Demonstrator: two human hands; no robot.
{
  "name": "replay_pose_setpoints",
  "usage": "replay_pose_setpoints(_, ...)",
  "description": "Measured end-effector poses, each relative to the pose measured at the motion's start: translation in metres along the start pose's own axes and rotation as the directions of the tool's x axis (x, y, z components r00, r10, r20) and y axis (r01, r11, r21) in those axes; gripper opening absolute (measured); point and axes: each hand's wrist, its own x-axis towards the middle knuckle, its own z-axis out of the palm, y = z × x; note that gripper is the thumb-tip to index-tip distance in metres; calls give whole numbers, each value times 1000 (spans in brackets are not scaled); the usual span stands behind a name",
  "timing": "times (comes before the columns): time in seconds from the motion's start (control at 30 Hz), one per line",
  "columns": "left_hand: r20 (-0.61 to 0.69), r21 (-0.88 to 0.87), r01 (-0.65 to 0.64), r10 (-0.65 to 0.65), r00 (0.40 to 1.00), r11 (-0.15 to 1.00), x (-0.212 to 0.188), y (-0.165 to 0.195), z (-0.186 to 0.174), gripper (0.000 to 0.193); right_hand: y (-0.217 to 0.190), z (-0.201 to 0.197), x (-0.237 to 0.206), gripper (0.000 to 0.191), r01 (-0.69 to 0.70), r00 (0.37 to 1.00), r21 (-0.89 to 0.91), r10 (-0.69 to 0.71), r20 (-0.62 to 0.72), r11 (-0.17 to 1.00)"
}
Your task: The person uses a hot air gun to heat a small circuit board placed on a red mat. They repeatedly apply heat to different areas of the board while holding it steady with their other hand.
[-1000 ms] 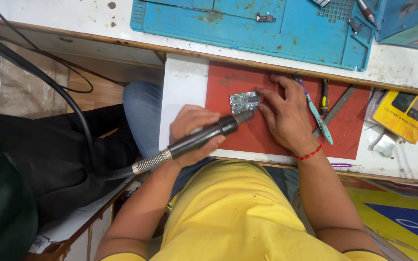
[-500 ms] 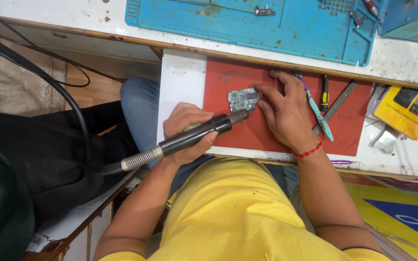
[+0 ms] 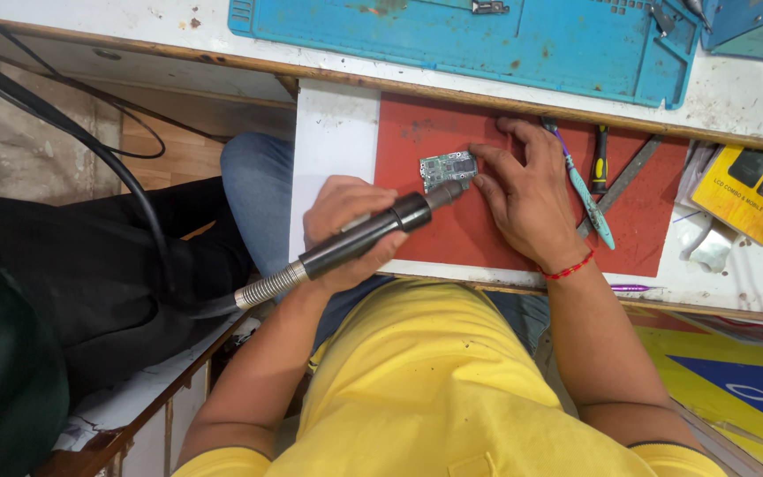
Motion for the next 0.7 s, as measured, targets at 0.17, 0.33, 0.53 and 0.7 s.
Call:
replay_pose_setpoints(0.17, -62, -114, 128, -135, 989, 985, 1, 1, 0, 34, 0, 1, 1, 40, 6, 1000, 4, -6, -10, 1000)
replay_pose_setpoints(0.33, 25, -24, 70, -70, 997, 997, 2, 0, -4, 32, 1, 0, 0, 41, 18, 1000, -3, -18, -11, 1000)
replay_pose_setpoints(0.53, 36, 33, 47, -48, 998, 998, 1, 3, -4, 34, 1, 1, -1, 40, -6, 1000, 19, 6, 2, 1000)
replay_pose_setpoints(0.7, 67, 44, 52, -55, 996, 998, 4, 5, -3, 35, 2, 1, -1, 41, 0, 1000, 16, 0, -5, 1000)
